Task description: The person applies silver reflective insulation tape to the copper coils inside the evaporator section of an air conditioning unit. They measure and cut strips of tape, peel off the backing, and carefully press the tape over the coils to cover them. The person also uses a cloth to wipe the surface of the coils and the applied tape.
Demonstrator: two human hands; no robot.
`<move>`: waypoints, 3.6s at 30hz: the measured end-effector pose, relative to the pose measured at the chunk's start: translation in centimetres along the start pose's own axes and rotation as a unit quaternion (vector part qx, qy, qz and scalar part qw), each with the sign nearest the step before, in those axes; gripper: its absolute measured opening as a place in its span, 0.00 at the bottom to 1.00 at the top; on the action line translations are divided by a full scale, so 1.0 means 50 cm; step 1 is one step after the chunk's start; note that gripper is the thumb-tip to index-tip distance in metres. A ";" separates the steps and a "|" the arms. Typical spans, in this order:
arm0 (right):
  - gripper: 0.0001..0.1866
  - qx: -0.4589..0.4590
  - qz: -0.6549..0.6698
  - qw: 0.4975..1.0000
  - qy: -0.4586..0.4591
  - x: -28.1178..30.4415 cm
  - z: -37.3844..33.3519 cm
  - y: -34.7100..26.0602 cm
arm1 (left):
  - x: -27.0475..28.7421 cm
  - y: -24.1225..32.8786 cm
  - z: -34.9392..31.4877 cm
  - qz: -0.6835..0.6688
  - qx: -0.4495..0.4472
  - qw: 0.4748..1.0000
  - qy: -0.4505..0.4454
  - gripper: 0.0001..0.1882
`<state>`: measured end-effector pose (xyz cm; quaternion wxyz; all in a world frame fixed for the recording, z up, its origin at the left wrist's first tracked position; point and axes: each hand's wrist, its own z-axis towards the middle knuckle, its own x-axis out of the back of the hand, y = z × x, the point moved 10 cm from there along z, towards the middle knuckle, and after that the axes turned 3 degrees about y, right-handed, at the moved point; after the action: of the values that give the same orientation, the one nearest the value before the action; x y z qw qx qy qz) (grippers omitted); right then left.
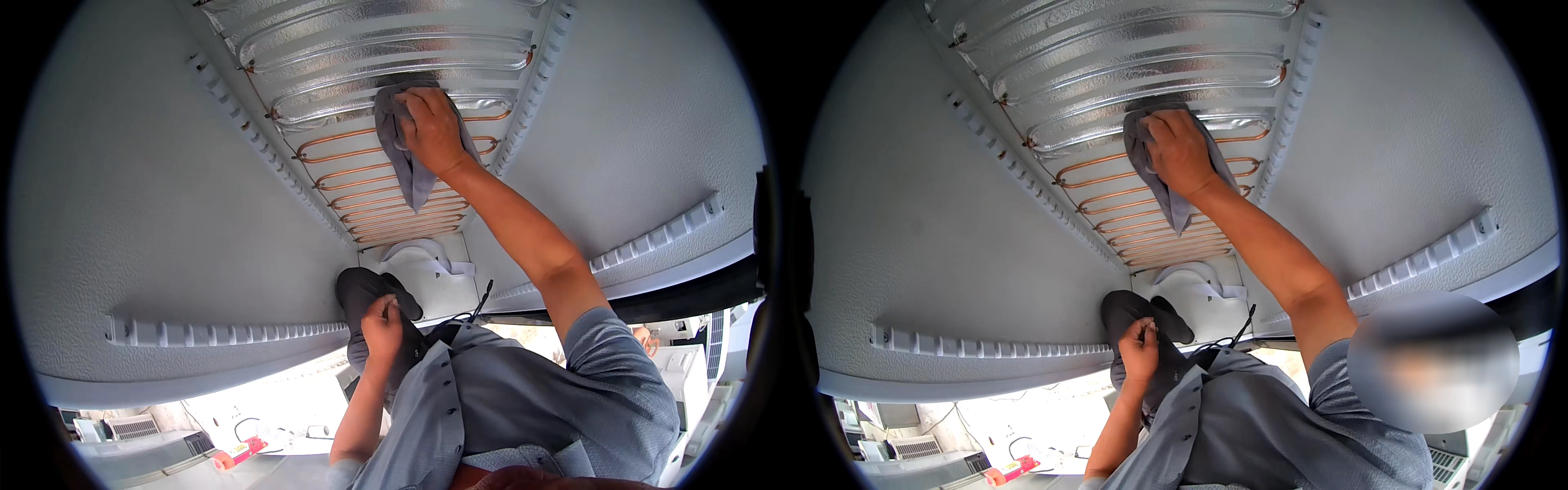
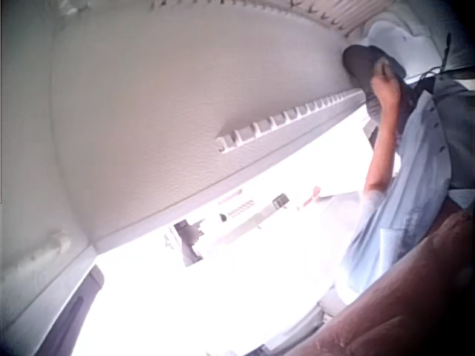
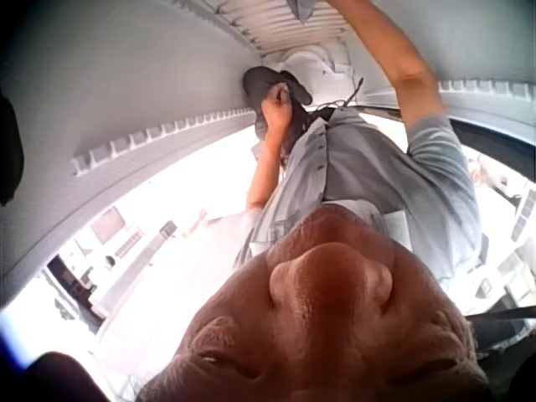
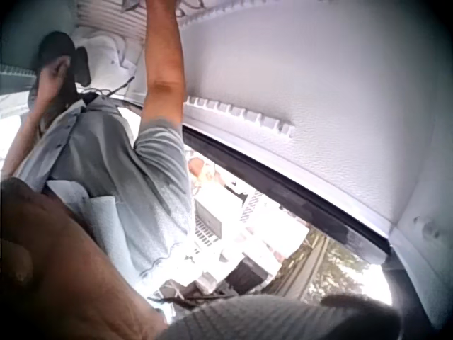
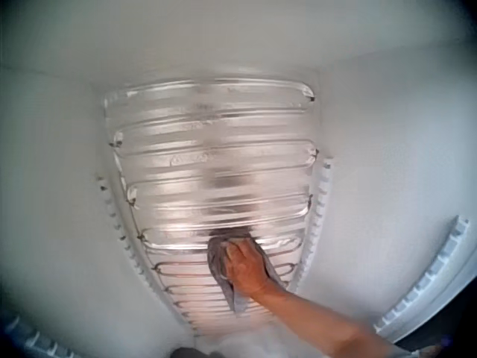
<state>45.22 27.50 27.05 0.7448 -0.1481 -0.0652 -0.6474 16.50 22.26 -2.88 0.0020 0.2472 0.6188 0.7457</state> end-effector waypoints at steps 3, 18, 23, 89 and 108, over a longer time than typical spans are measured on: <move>0.22 0.047 -0.028 0.998 0.001 -0.036 0.006 -0.021 | -0.017 0.113 0.104 -0.042 -0.028 0.998 -0.020 0.08; 0.16 -0.308 -0.135 0.923 0.185 0.189 -0.164 0.219 | 0.349 0.338 -0.036 -0.107 -0.046 0.980 0.160 0.08; 0.19 -0.280 -0.098 0.927 0.228 0.161 -0.130 0.162 | 0.570 0.510 -0.120 -0.002 -0.256 0.878 0.405 0.26; 0.14 -0.504 -0.178 0.825 0.183 0.209 -0.104 0.272 | 0.611 0.625 -0.012 0.106 -0.262 0.837 0.469 0.49; 0.16 -0.307 -0.071 0.949 -0.003 -0.216 0.007 -0.086 | 0.615 0.629 -0.008 0.082 -0.316 0.835 0.442 0.48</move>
<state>39.35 37.29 24.86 0.6153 -0.3667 0.1240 -0.6867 -1.10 24.04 37.36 -0.2549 -0.0729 0.2619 0.9280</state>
